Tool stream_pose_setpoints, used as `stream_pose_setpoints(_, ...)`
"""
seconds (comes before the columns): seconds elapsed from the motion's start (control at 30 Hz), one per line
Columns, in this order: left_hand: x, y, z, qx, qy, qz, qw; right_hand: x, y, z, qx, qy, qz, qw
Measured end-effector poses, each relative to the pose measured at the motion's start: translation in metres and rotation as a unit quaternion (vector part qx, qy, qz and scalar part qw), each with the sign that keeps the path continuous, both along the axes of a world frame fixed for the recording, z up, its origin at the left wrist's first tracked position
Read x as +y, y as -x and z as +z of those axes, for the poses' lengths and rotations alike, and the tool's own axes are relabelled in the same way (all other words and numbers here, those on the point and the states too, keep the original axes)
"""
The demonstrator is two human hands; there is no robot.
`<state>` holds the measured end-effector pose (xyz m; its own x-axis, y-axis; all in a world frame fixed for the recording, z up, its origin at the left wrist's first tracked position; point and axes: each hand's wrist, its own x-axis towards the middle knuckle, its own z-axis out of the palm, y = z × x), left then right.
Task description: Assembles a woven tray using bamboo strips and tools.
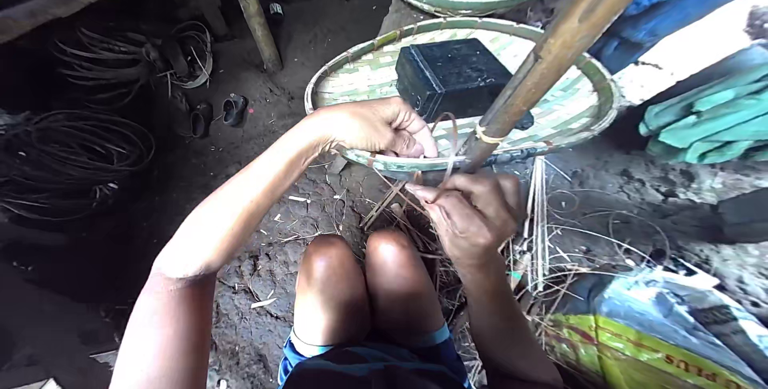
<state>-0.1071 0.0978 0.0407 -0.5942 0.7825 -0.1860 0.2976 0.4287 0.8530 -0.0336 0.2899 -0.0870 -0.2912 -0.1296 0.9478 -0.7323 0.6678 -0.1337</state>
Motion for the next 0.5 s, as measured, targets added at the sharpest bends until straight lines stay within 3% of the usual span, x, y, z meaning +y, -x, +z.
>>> stream_pose_setpoints(0.07,0.003,0.007,-0.008,-0.026,-0.029,-0.002,0.999,-0.001,0.007,-0.002,0.001,-0.029,-0.050,0.998)
stream_pose_setpoints(0.1,0.005,0.007,-0.015,0.009,-0.049,-0.004,0.999,-0.002,0.009,-0.002,-0.006,-0.034,-0.060,0.998)
stream_pose_setpoints(0.17,0.003,0.002,-0.017,0.181,-0.028,0.036,0.982,-0.003,0.009,0.002,-0.041,-0.036,-0.058,0.997)
stream_pose_setpoints(0.2,-0.002,0.001,-0.011,0.295,0.034,0.088,0.951,-0.005,0.007,0.004,-0.064,-0.039,-0.060,0.995)
stream_pose_setpoints(0.27,-0.020,0.010,0.002,0.463,0.135,0.235,0.844,-0.007,0.001,0.011,-0.100,-0.055,-0.059,0.992)
stream_pose_setpoints(0.33,-0.033,0.009,0.009,0.542,0.138,0.310,0.769,-0.001,-0.018,0.021,-0.135,-0.030,0.025,0.990)
stream_pose_setpoints(0.43,0.000,-0.048,-0.003,0.613,0.044,0.194,0.764,0.029,-0.104,0.053,-0.163,0.043,0.199,0.965)
stream_pose_setpoints(0.5,0.011,-0.066,-0.016,0.647,0.033,0.138,0.749,0.037,-0.140,0.069,-0.185,0.124,0.333,0.916)
